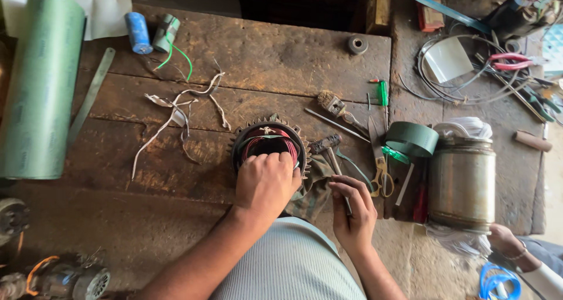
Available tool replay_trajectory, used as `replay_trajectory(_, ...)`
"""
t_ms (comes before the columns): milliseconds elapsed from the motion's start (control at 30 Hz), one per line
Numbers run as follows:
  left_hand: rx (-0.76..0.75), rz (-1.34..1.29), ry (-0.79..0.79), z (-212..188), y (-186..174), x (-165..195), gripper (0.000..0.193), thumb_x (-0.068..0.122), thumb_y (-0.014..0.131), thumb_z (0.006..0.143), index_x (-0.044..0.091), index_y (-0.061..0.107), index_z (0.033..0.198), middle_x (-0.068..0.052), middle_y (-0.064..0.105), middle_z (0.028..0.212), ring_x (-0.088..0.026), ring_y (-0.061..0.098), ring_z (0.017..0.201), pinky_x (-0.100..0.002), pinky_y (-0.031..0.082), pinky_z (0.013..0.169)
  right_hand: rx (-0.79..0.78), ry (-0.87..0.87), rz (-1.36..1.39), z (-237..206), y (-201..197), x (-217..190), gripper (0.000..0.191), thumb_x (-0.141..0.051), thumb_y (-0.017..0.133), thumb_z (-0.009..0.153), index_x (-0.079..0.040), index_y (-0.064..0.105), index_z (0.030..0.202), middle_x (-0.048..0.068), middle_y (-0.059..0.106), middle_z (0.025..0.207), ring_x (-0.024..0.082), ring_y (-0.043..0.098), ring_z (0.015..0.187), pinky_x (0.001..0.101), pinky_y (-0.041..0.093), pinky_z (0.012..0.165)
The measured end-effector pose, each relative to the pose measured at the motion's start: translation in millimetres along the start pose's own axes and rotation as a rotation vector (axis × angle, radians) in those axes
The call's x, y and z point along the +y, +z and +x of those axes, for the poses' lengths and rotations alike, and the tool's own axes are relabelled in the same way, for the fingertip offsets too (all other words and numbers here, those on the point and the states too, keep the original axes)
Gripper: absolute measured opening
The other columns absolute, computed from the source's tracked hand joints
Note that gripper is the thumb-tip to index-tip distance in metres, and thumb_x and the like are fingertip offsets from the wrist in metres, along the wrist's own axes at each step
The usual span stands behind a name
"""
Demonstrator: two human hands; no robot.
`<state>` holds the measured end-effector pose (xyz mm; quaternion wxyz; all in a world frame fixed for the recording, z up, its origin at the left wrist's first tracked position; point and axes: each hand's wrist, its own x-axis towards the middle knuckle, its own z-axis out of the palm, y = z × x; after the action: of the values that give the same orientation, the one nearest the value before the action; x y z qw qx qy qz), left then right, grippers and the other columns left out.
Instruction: The person unrolls a roll of green insulating paper, cuts a strip from it with scissors, and fits the strip inside a motor stator, pressing it against the copper windings. They then use a hammer on the stator assembly and handle tape and small parts while working at the bench.
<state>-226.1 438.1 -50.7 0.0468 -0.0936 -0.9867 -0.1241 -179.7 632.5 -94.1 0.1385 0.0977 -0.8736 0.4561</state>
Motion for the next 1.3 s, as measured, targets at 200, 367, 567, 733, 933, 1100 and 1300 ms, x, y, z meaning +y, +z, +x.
replay_trajectory(200, 0.061, 0.175, -0.088, -1.4, 17.7, 11.9, 0.023, 0.03, 0.071, 0.088, 0.014, 0.062, 0.075, -0.006, 0.067, 0.067, -0.023, 0.069, 0.067, -0.038, 0.054, 0.066, -0.06, -0.021, 0.033, 1.2, -6.7, -0.2, 0.02, 0.005, 0.063, 0.093, -0.006, 0.071, 0.107, 0.011, 0.072, 0.115, 0.025, 0.074, 0.101, 0.0322, 0.057, 0.085)
replay_trajectory(367, 0.042, 0.153, -0.084, 0.0, 19.9, 14.2, 0.027, 0.036, 0.072, 0.084, 0.013, 0.061, 0.077, -0.006, 0.066, 0.069, -0.024, 0.069, 0.07, -0.038, 0.054, 0.067, -0.068, -0.04, 0.024, -1.3, -15.6, 3.5, 0.018, 0.003, 0.063, 0.093, -0.007, 0.071, 0.107, 0.011, 0.072, 0.116, 0.026, 0.074, 0.103, 0.0328, 0.057, 0.086)
replay_trajectory(567, 0.152, -0.062, 0.064, -28.4, -4.2, -16.1, 0.03, 0.04, 0.071, 0.097, 0.01, 0.067, 0.099, -0.007, 0.067, 0.099, -0.026, 0.065, 0.096, -0.041, 0.051, 0.087, -0.095, -0.06, -0.034, -1.2, -21.3, -2.8, 0.018, 0.0, 0.067, 0.091, -0.009, 0.072, 0.107, 0.008, 0.073, 0.114, 0.026, 0.073, 0.103, 0.0334, 0.057, 0.088)
replay_trajectory(733, 0.413, -0.104, 0.091, -79.3, 0.7, -66.7, 0.054, 0.035, 0.067, 0.097, 0.005, 0.059, 0.141, -0.012, 0.057, 0.142, -0.032, 0.057, 0.132, -0.044, 0.046, 0.11, -0.215, -0.237, -0.086, 16.2, -9.7, -24.7, 0.032, -0.008, 0.074, 0.085, -0.006, 0.069, 0.117, 0.009, 0.07, 0.122, 0.028, 0.065, 0.114, 0.0399, 0.052, 0.099)
replay_trajectory(933, 0.361, -0.234, 0.235, -93.5, 27.4, -98.1, 0.05, 0.032, 0.065, 0.1, 0.006, 0.059, 0.142, -0.011, 0.059, 0.143, -0.029, 0.056, 0.135, -0.043, 0.046, 0.11, -0.403, -0.481, -0.196, 45.7, 25.7, -54.5, 0.062, -0.032, 0.081, 0.077, -0.005, 0.064, 0.13, 0.011, 0.062, 0.137, 0.034, 0.052, 0.135, 0.0506, 0.036, 0.111)
replay_trajectory(1100, 0.347, -0.242, 0.359, -91.1, 25.2, -119.8, 0.041, 0.019, 0.061, 0.1, 0.012, 0.063, 0.14, -0.004, 0.06, 0.142, -0.025, 0.057, 0.136, -0.041, 0.049, 0.111, -0.423, -0.506, -0.236, 43.0, 59.5, -65.5, 0.065, -0.038, 0.083, 0.077, -0.008, 0.064, 0.132, 0.006, 0.064, 0.136, 0.03, 0.053, 0.136, 0.0526, 0.031, 0.116)
replay_trajectory(1300, 0.349, -0.379, 0.531, -71.3, 21.2, -137.8, 0.032, 0.019, 0.061, 0.102, 0.013, 0.065, 0.134, -0.005, 0.061, 0.131, -0.025, 0.06, 0.13, -0.04, 0.053, 0.109, -0.324, -0.494, -0.275, 28.0, 74.9, -56.5, 0.056, -0.039, 0.083, 0.079, -0.012, 0.069, 0.126, 0.003, 0.069, 0.131, 0.027, 0.058, 0.132, 0.0522, 0.032, 0.119)
